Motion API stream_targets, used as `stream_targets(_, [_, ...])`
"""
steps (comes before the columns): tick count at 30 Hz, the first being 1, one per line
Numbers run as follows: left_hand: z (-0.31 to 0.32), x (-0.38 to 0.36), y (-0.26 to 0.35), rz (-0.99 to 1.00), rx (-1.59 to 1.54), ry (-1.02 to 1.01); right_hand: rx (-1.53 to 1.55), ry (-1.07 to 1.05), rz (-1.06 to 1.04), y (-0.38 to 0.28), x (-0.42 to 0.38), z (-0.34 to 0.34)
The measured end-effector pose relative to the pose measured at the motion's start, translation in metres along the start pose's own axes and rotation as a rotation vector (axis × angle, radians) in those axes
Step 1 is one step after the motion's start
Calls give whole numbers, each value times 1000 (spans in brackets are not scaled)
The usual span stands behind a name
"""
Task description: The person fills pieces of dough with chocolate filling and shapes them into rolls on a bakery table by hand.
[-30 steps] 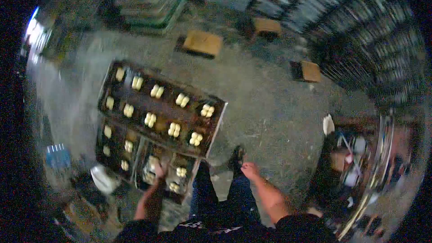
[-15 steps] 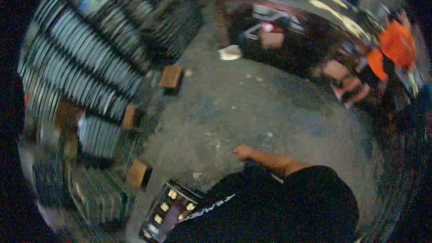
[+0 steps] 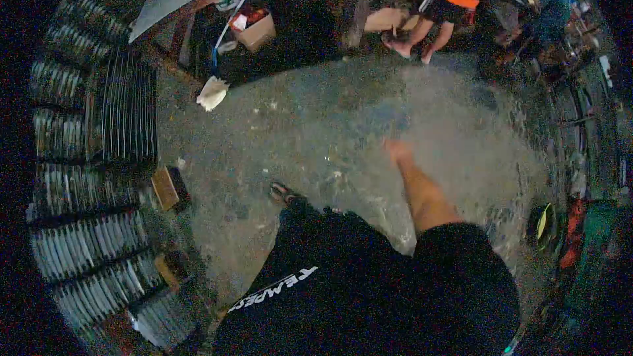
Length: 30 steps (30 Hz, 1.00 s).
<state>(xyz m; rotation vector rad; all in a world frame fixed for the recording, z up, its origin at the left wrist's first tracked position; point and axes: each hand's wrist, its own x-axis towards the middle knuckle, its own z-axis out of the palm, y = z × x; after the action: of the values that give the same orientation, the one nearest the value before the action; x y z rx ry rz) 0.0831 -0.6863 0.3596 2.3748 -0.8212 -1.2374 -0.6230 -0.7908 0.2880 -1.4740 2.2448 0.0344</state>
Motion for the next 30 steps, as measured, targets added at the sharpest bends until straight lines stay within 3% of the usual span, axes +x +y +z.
stream_targets(1, [-3,14,2,-28,6,10,82,2,-58,-16,-24,12])
stream_targets(2, [-2,26,9,-53,18,-2,-178,-179,18,-22,-20,50])
stream_targets(3, [2,41,12,-74,49,-25,-88,-169,18,-23,-29,94])
stream_targets(5, [24,76,25,-87,141,-108,-262,-514,-288,-80,-40,58])
stream_targets(6, [37,97,39,-47,227,-168,-114,-502,-120,-88,-33,63])
stream_targets(8, [56,137,96,86,395,-264,-444,-441,-407,-63,-4,69])
stream_targets(9, [65,165,141,188,458,-266,-587,-137,-575,-41,19,59])
stream_targets(11, [71,222,252,395,549,-213,4,-30,-392,-38,66,38])
stream_targets(15, [90,320,491,784,487,66,1245,160,177,-34,66,50])
stream_targets(16, [85,324,558,674,518,-71,957,47,191,-33,53,67])
stream_targets(17, [83,297,614,807,426,-56,657,-86,207,-30,44,91])
stream_targets(18, [92,318,654,998,422,-54,353,-219,188,-28,35,112])
stream_targets(19, [114,334,683,846,-68,-159,194,-351,192,-31,26,105])
stream_targets(21, [126,307,743,752,-230,-348,115,-419,210,-40,40,65])
stream_targets(22, [133,292,754,717,-291,-316,101,-366,209,-34,61,46])
stream_targets(25, [147,255,774,498,-538,-380,142,-41,141,-82,194,-94])
stream_targets(26, [149,233,781,453,-523,-289,192,75,97,-115,247,-154])
stream_targets(27, [144,265,777,459,-465,-317,223,221,19,-154,297,-218])
stream_targets(28, [137,248,792,436,-448,-262,-76,628,-439,-159,356,-239])
stream_targets(29, [121,251,797,467,-482,-302,140,605,-312,-195,416,-277])
stream_targets(30, [110,258,804,477,-512,-215,577,629,-221,-268,424,-383])
